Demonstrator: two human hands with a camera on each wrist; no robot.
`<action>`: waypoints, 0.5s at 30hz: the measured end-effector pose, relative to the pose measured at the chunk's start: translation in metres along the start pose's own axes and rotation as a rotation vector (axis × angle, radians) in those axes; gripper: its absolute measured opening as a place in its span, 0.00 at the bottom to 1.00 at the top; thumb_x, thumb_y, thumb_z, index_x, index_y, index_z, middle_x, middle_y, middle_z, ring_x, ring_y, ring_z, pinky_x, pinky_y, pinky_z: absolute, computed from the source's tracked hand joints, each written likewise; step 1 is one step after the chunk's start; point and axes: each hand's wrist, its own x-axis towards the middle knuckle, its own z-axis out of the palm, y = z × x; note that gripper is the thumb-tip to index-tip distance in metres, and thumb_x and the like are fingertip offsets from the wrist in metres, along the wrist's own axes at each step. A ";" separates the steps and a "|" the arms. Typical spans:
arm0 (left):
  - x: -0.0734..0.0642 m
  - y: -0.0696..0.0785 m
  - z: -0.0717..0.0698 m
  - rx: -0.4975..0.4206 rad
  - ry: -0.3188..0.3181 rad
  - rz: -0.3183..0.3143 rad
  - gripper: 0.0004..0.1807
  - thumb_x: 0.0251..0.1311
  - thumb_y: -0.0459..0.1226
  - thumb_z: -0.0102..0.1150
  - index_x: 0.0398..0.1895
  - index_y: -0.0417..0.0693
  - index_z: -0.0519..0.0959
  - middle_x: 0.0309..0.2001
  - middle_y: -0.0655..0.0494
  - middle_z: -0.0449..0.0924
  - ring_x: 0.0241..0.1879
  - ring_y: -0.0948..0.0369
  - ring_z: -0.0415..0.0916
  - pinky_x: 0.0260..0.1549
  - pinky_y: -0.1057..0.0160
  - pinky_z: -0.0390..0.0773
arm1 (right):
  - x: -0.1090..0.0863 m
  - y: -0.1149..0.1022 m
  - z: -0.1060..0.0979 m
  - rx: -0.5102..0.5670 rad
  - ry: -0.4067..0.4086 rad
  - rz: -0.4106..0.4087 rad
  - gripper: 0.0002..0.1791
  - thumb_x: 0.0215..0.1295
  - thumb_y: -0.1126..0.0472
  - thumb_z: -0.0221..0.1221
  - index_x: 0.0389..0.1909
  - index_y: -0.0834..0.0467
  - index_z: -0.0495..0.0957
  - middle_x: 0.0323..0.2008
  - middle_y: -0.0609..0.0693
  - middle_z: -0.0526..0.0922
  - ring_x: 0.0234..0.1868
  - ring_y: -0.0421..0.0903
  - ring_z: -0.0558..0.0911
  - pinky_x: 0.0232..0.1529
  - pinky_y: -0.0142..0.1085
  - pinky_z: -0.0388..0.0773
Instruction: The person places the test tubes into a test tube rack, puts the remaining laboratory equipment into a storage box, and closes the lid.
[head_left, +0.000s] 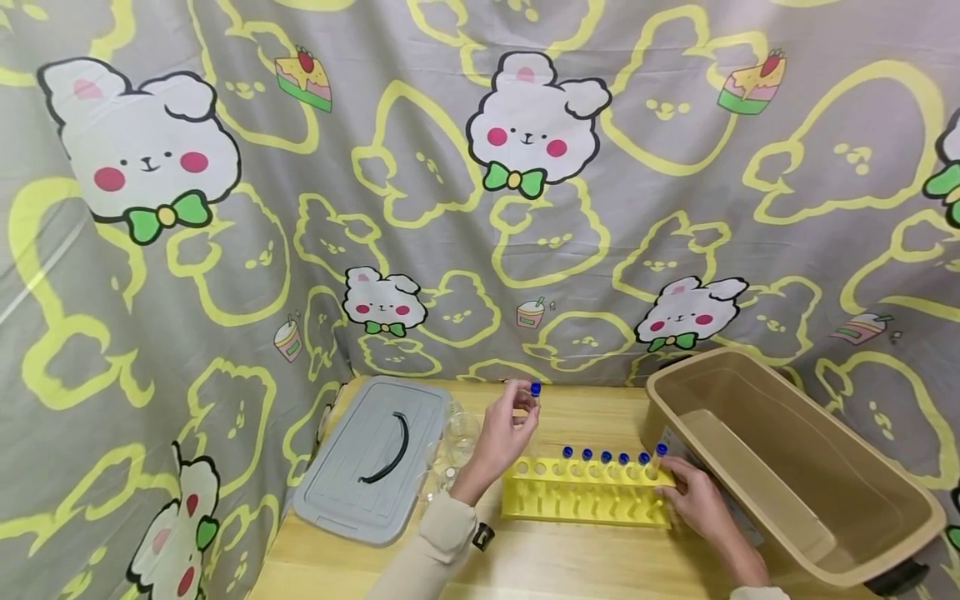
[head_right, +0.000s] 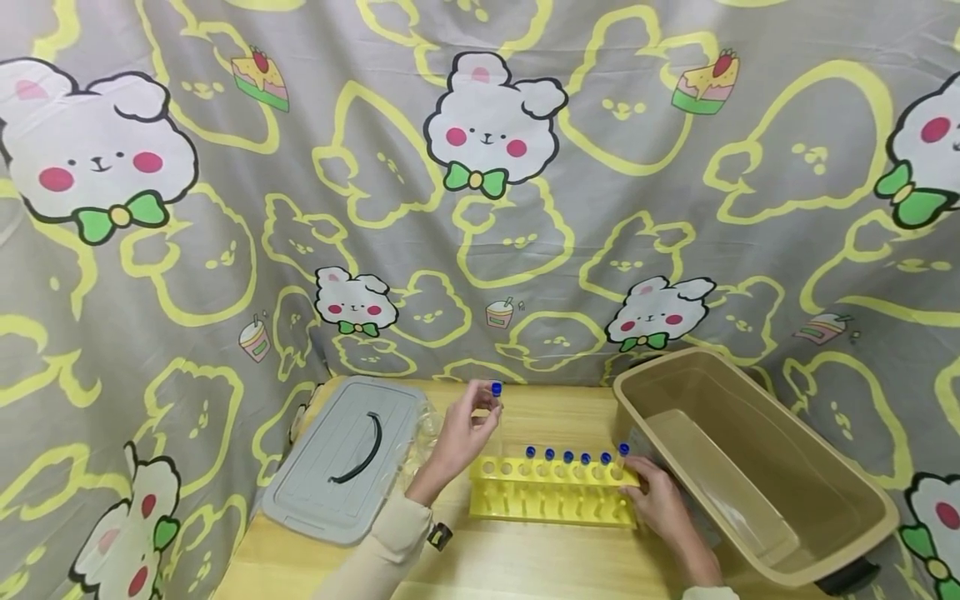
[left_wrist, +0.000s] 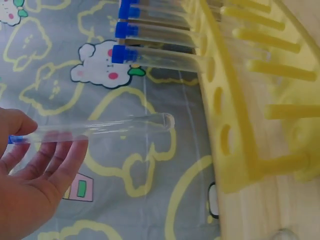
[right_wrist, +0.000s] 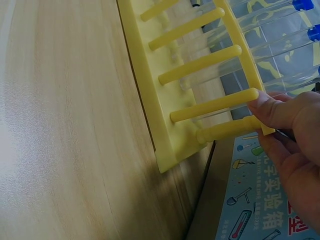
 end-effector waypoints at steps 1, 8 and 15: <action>-0.002 -0.001 0.000 -0.002 0.004 0.003 0.14 0.69 0.26 0.58 0.54 0.45 0.73 0.41 0.51 0.80 0.42 0.57 0.82 0.37 0.70 0.85 | 0.000 0.000 0.000 -0.003 0.000 -0.001 0.25 0.47 0.80 0.72 0.50 0.75 0.81 0.52 0.73 0.81 0.52 0.72 0.79 0.48 0.07 0.64; -0.015 -0.006 0.004 -0.070 0.052 0.044 0.14 0.66 0.23 0.59 0.50 0.44 0.75 0.41 0.47 0.81 0.43 0.53 0.82 0.39 0.66 0.87 | 0.000 0.000 0.001 -0.003 -0.004 0.003 0.25 0.47 0.80 0.73 0.50 0.75 0.81 0.52 0.72 0.81 0.52 0.71 0.80 0.47 0.11 0.70; -0.023 -0.009 0.007 -0.119 0.050 0.057 0.14 0.67 0.23 0.59 0.52 0.44 0.75 0.42 0.46 0.81 0.44 0.53 0.82 0.41 0.64 0.87 | 0.000 0.000 0.000 -0.004 0.002 -0.001 0.25 0.47 0.79 0.73 0.50 0.74 0.82 0.52 0.72 0.81 0.52 0.71 0.80 0.45 0.16 0.76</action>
